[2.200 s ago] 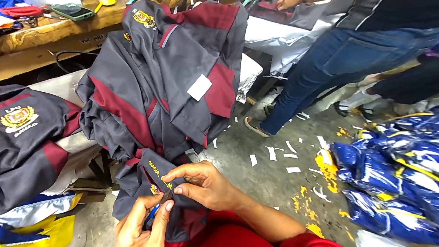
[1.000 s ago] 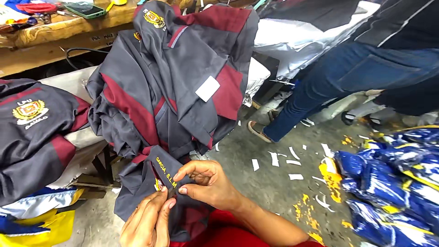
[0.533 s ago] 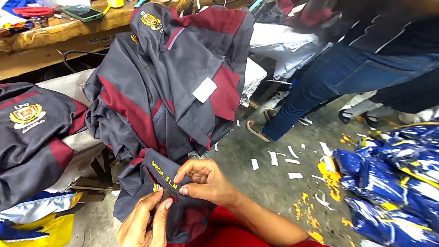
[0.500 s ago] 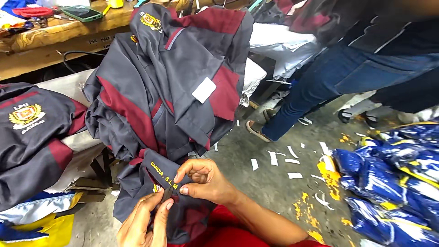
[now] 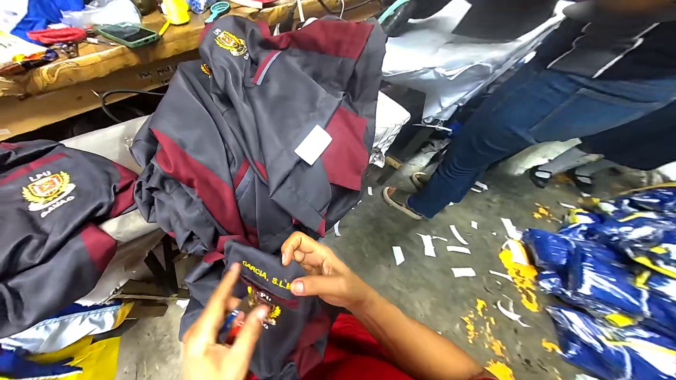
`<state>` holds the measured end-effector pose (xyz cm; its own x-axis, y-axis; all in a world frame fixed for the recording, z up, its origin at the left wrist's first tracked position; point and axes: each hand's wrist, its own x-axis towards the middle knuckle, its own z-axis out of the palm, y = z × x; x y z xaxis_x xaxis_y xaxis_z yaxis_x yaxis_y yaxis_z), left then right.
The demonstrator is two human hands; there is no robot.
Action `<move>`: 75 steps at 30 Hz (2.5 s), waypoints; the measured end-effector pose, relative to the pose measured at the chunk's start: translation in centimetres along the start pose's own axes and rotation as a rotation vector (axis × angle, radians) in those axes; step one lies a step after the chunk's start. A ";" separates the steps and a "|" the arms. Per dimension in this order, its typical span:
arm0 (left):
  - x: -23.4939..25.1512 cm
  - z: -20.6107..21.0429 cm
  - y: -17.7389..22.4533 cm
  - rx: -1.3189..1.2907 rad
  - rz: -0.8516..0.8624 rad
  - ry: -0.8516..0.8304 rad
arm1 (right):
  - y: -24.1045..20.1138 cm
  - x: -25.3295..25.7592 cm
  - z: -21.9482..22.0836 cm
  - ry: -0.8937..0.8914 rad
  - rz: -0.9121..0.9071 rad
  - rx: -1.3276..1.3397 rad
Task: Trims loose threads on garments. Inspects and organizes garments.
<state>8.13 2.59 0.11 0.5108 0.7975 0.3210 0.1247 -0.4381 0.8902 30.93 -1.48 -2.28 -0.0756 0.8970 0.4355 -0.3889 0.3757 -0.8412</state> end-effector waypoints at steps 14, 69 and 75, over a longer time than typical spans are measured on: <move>3.5 0.1 -2.6 -0.295 -0.148 0.099 | 0.9 -0.8 -1.5 0.035 0.159 0.417; -0.2 1.2 1.9 0.151 0.214 0.060 | -1.2 1.5 3.1 0.154 0.232 -0.076; -0.3 1.3 1.7 0.140 0.222 0.071 | -0.8 1.4 3.1 0.143 0.211 -0.045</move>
<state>9.31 1.07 1.13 0.4788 0.7000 0.5298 0.1353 -0.6551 0.7433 28.25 -1.25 -0.02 -0.0187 0.9793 0.2015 -0.3368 0.1836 -0.9235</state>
